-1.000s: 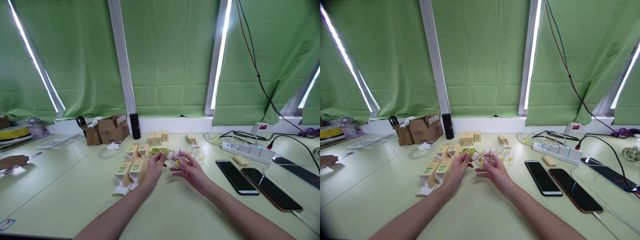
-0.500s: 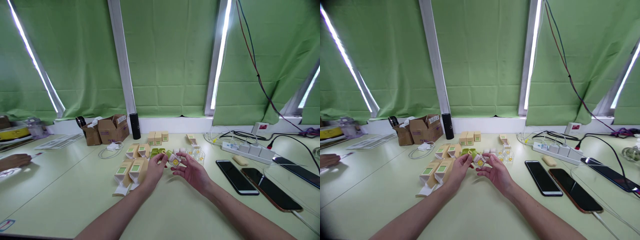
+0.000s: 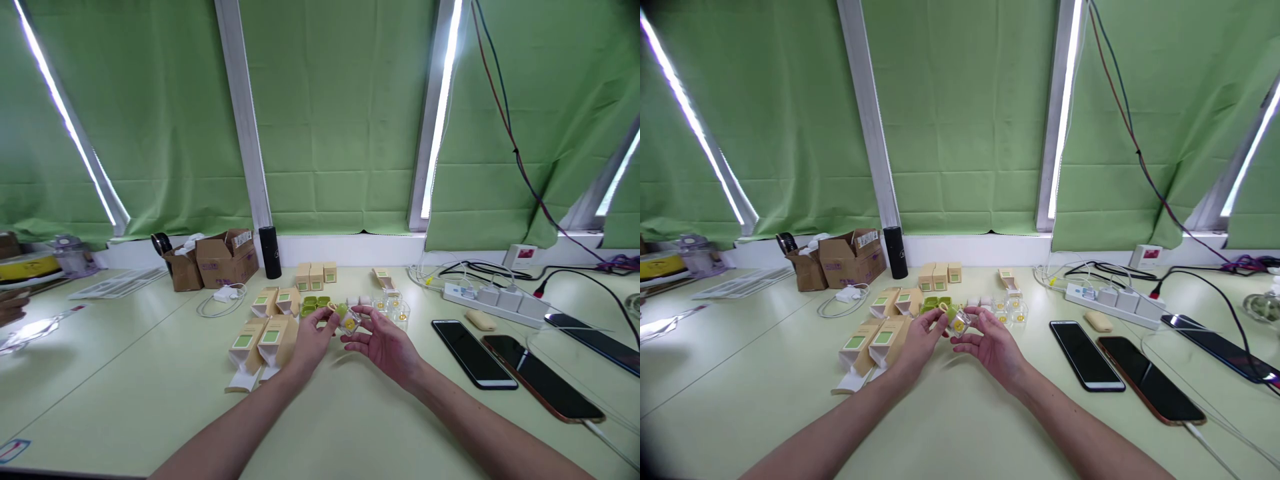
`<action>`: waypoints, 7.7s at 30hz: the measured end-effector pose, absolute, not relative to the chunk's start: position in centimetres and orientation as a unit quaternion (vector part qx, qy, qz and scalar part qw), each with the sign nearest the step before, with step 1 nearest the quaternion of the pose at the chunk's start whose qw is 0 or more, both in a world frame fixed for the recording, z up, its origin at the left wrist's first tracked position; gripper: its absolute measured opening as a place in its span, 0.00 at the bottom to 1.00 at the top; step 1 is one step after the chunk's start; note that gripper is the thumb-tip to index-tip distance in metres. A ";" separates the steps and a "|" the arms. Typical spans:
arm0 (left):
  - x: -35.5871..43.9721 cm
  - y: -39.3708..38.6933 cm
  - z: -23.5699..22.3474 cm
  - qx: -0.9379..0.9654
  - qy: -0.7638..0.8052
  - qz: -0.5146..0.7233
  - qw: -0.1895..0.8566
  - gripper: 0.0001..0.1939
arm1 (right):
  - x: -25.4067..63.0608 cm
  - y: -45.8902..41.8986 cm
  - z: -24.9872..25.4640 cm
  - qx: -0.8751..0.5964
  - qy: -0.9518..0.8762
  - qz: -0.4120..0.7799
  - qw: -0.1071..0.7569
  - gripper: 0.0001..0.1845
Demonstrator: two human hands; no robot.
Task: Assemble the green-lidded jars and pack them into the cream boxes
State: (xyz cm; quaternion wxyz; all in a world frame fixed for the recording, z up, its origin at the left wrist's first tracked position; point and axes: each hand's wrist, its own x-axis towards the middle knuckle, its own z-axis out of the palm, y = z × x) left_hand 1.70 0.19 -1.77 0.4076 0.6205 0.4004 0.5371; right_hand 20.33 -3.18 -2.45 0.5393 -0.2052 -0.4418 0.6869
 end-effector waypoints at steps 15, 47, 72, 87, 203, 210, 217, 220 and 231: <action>1.9 -0.4 -1.3 0.656 0.368 0.508 0.421 0.26 | 19.8 -3.8 -2.3 -0.275 -0.532 0.588 0.544 0.31; 1.5 -0.7 -1.9 0.667 0.323 0.503 0.444 0.27 | 19.5 -3.2 -3.0 -0.271 -0.558 0.542 0.567 0.28; 2.0 -0.8 -2.0 0.676 0.320 0.513 0.422 0.22 | 19.6 -2.9 -3.4 -0.312 -0.578 0.478 0.583 0.26; 1.9 -1.0 -1.9 0.683 0.296 0.524 0.414 0.22 | 19.6 -3.3 -3.1 -0.321 -0.623 0.432 0.568 0.21; 1.3 -1.1 -2.6 0.802 0.426 0.375 0.188 0.22 | 27.7 13.2 -1.2 -0.743 -0.660 0.005 0.113 0.15; 0.8 0.8 -2.8 0.697 0.485 0.454 0.270 0.16 | 27.8 13.7 -1.1 -0.750 -0.656 -0.008 0.084 0.18; 0.7 0.9 -2.6 0.694 0.494 0.462 0.248 0.13 | 27.7 13.9 -1.0 -0.751 -0.653 -0.017 0.094 0.19; 0.7 0.9 -2.5 0.696 0.495 0.462 0.240 0.13 | 27.6 13.9 -0.9 -0.753 -0.647 -0.019 0.115 0.18; 0.5 0.8 -2.2 0.683 0.495 0.487 0.225 0.12 | 27.0 12.2 0.4 -0.718 -0.625 -0.052 0.302 0.22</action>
